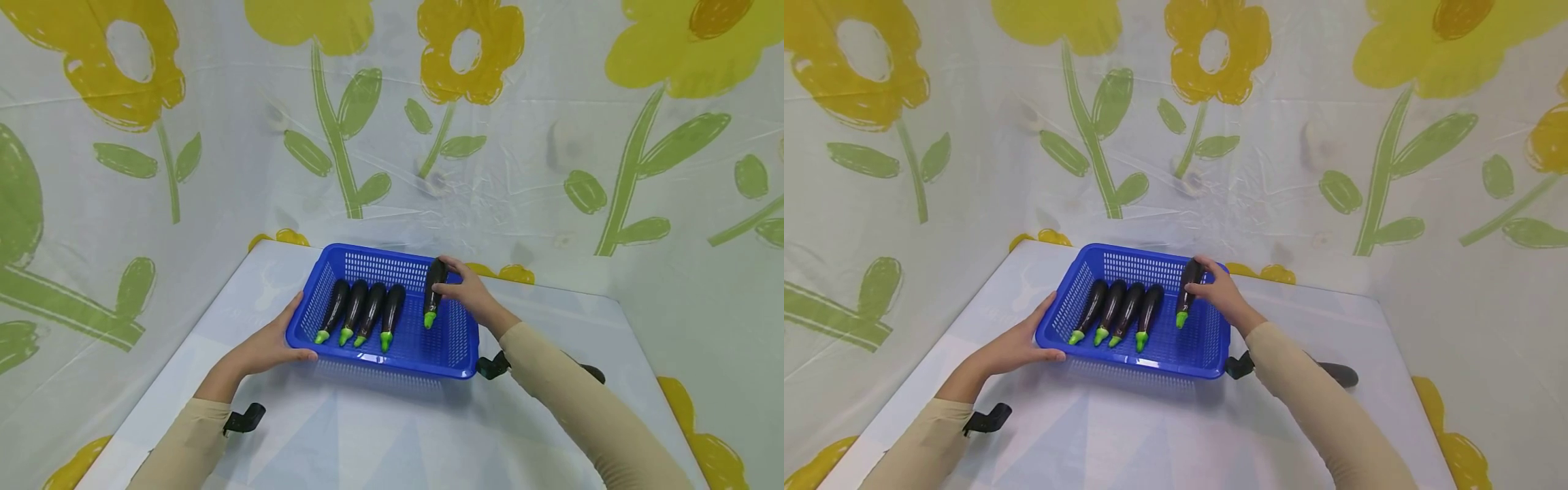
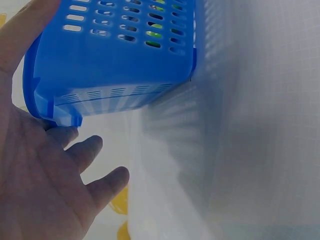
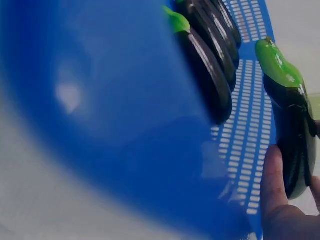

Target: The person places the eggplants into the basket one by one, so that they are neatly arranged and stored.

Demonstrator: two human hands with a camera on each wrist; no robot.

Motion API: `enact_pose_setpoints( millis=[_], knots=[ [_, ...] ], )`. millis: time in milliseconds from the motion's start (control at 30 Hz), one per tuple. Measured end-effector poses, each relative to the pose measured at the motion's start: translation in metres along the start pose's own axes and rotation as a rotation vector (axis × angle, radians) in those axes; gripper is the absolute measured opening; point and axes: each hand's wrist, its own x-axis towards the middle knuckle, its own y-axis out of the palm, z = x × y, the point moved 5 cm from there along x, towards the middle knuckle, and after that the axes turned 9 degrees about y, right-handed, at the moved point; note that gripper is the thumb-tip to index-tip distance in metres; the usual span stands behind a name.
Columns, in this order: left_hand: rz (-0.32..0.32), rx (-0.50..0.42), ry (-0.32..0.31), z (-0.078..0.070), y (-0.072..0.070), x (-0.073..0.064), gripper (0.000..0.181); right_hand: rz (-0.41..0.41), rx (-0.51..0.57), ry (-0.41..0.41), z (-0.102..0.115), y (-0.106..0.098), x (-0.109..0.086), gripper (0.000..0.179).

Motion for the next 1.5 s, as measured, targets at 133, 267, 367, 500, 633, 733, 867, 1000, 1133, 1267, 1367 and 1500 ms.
enact_pose_setpoints(
  millis=[133, 267, 367, 500, 633, 733, 867, 1000, 1133, 1267, 1367, 1500],
  knots=[
    [-0.001, -0.011, 0.004, 0.0, 0.0, 0.0, 0.119, 0.01, -0.014, 0.004, 0.003, 0.009, 0.004, 0.069],
    [-0.001, -0.014, -0.002, 0.001, 0.001, 0.0, 0.119, 0.034, -0.002, 0.017, 0.004, 0.015, 0.008, 0.07],
    [-0.002, -0.012, -0.008, 0.001, 0.0, 0.0, 0.119, 0.053, 0.001, 0.044, 0.003, 0.021, 0.013, 0.071],
    [-0.001, -0.016, -0.004, 0.0, 0.001, 0.0, 0.119, 0.087, -0.036, 0.121, -0.004, 0.029, 0.021, 0.072],
    [0.004, -0.019, 0.0, 0.001, 0.002, 0.001, 0.119, 0.114, -0.075, 0.179, -0.012, 0.036, 0.025, 0.071],
    [0.004, -0.017, 0.0, 0.001, 0.002, 0.001, 0.119, 0.118, -0.08, 0.185, -0.014, 0.04, 0.028, 0.071],
    [0.004, -0.012, 0.003, 0.0, 0.001, 0.001, 0.12, 0.113, -0.099, 0.199, -0.016, 0.044, 0.031, 0.07],
    [0.003, -0.01, 0.008, -0.002, 0.0, 0.002, 0.12, 0.103, -0.144, 0.219, -0.02, 0.048, 0.036, 0.071],
    [0.001, -0.012, 0.006, -0.002, 0.0, 0.002, 0.121, 0.102, -0.193, 0.21, -0.023, 0.052, 0.038, 0.071],
    [0.0, -0.013, 0.0, -0.002, 0.0, 0.001, 0.121, 0.103, -0.224, 0.212, -0.024, 0.055, 0.037, 0.07],
    [-0.002, -0.016, 0.003, -0.002, 0.0, 0.0, 0.121, 0.101, -0.243, 0.214, -0.024, 0.055, 0.037, 0.068],
    [-0.004, -0.017, 0.0, -0.001, -0.001, 0.0, 0.121, 0.11, -0.257, 0.207, -0.022, 0.056, 0.036, 0.067]
  ],
)
